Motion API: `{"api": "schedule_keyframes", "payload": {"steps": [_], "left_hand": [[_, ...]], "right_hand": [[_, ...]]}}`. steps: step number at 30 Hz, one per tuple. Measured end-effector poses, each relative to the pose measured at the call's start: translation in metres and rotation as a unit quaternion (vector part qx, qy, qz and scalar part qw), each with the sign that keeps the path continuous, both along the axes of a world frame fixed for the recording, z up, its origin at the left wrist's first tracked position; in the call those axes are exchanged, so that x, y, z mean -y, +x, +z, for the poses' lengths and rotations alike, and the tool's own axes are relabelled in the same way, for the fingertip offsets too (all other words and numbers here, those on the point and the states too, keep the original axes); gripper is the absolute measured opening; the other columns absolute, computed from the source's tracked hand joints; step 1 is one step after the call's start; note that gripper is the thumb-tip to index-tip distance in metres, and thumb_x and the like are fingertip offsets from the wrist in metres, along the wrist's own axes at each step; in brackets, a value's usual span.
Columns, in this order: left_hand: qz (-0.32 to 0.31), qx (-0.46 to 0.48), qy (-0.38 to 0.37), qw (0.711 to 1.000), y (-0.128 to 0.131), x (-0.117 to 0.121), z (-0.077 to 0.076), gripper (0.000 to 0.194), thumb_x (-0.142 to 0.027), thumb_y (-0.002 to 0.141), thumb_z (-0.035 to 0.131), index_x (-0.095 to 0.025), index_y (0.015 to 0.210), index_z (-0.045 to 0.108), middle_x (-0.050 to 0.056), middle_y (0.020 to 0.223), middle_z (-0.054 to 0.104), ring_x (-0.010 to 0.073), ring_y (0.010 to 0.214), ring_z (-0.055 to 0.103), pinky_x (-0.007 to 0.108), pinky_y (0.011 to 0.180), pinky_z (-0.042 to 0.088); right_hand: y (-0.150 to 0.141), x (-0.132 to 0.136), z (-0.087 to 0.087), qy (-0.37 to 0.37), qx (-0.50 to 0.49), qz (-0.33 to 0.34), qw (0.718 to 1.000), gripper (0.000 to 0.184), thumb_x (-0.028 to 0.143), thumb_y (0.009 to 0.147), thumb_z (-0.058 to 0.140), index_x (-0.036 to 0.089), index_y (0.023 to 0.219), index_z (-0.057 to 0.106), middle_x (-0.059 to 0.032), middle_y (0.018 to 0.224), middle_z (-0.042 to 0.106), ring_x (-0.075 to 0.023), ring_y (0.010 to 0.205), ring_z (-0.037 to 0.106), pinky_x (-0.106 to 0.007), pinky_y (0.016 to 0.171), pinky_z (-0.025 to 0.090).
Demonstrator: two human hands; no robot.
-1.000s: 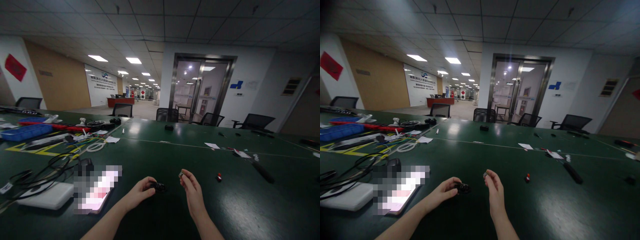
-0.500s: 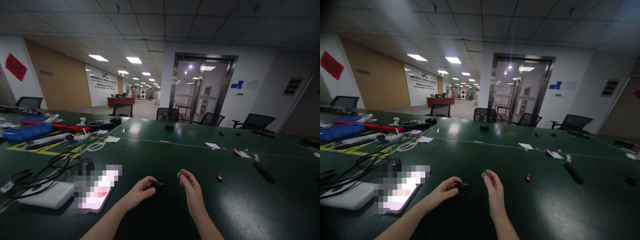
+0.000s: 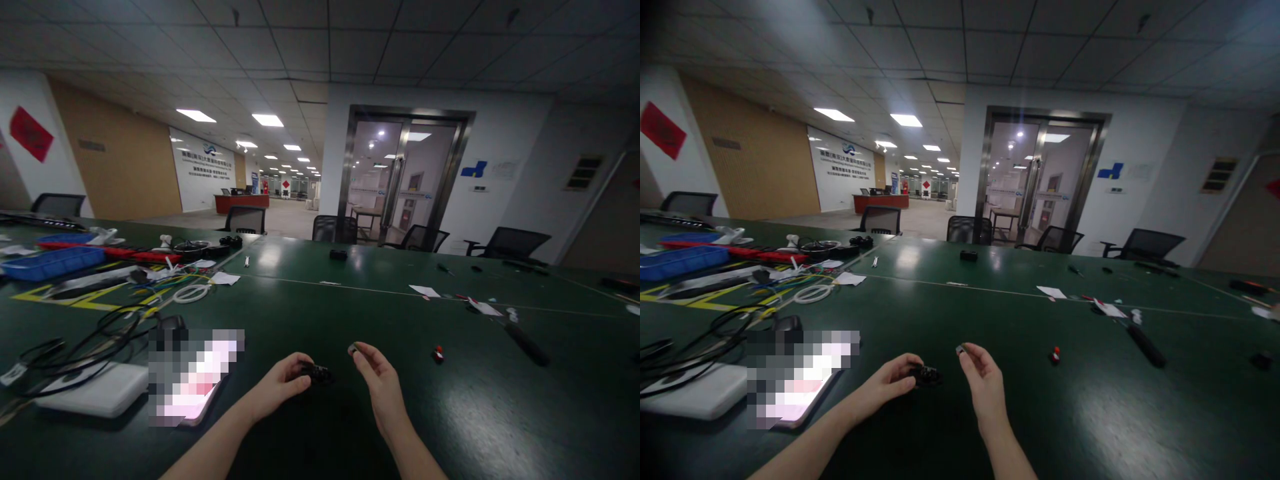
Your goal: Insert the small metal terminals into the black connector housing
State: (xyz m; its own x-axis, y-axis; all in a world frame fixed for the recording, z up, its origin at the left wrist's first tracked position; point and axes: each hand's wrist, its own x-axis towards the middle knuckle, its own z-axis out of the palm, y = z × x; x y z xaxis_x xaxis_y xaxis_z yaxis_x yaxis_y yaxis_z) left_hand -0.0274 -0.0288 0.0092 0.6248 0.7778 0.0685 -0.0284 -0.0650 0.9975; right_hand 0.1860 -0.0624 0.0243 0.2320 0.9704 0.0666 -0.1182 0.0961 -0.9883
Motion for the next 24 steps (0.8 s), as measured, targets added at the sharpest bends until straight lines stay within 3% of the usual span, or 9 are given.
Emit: {"api": "schedule_keyframes", "payload": {"steps": [6,14,24], "left_hand": [[-0.002,0.001,0.001,1.000,-0.001,0.000,-0.002,0.034,-0.037,0.076,0.061,-0.020,0.104,0.050,0.003,0.099,0.060,0.0188,0.091,0.054,0.029,0.078,0.039],[0.002,-0.008,0.005,1.000,0.001,0.001,0.001,0.035,-0.037,0.074,0.063,-0.019,0.102,0.051,0.002,0.091,0.060,0.0168,0.082,0.054,0.026,0.071,0.038],[0.002,-0.005,0.009,1.000,0.001,0.000,-0.003,0.035,-0.035,0.074,0.063,-0.019,0.103,0.051,0.001,0.089,0.059,0.0161,0.082,0.053,0.027,0.072,0.038]], "right_hand": [[-0.008,0.005,0.005,-0.018,0.036,0.049,0.998,0.035,0.042,0.061,0.068,0.023,0.089,0.066,-0.0041,0.092,0.066,-0.0256,0.094,0.057,-0.039,0.080,0.045],[-0.017,0.010,0.006,-0.002,0.141,0.122,0.982,0.029,0.041,0.066,0.064,0.024,0.089,0.066,-0.0017,0.087,0.064,-0.0223,0.087,0.056,-0.036,0.081,0.042],[-0.025,0.018,0.014,0.030,0.216,0.144,0.965,0.016,0.032,0.070,0.059,0.028,0.084,0.066,-0.0013,0.094,0.059,-0.0236,0.094,0.053,-0.037,0.083,0.040]]}}
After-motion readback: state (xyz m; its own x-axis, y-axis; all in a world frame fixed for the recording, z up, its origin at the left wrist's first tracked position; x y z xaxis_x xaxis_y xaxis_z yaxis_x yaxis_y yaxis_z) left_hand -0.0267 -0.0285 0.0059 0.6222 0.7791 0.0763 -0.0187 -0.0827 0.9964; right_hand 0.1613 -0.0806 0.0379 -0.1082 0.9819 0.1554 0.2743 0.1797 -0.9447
